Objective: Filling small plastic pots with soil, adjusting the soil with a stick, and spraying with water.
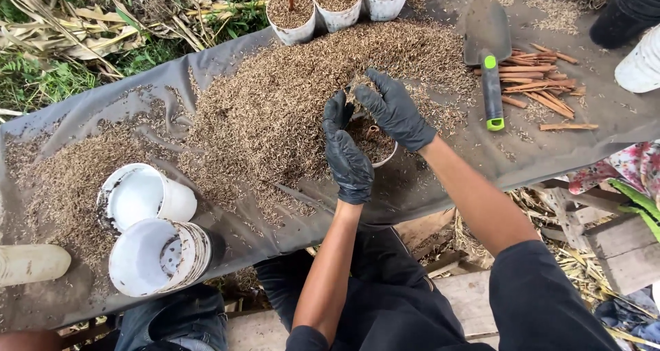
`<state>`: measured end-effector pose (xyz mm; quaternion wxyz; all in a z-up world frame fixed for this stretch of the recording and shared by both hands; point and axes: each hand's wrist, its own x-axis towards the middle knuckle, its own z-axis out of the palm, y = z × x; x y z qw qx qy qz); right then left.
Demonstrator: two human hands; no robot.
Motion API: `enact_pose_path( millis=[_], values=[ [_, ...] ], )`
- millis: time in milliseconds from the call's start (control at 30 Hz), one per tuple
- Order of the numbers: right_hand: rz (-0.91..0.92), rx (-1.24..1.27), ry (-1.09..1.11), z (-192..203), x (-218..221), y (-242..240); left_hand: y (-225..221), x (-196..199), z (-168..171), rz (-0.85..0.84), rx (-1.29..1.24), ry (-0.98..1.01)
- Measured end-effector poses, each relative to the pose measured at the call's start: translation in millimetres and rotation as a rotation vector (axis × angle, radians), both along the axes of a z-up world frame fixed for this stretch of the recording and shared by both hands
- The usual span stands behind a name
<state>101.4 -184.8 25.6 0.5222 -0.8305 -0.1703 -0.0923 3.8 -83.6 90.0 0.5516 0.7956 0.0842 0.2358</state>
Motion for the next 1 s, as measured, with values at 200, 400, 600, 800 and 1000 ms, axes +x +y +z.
enact_pose_path(
  millis=[200, 400, 600, 800, 1000],
  values=[
    [0.018, 0.091, -0.075, -27.9, 11.7, -14.1, -3.2, 6.6, -20.9, 0.043, 0.054, -0.025],
    [0.048, 0.206, -0.06, -25.8, 9.8, -0.9, -3.1, 10.5, -37.5, 0.091, 0.116, -0.061],
    [0.086, 0.422, 0.03, 57.4, -44.5, 30.2, -3.8, 14.2, -52.8, 0.124, 0.189, -0.102],
    [0.094, 0.377, 0.063, 42.7, -43.5, 17.8, -2.8, 21.3, -72.6, -0.043, -0.632, -0.178],
    [0.21, 0.496, 0.192, -7.2, -4.0, -18.6, 12.1, 12.7, -61.7, -0.14, -0.57, -0.151]
  ],
)
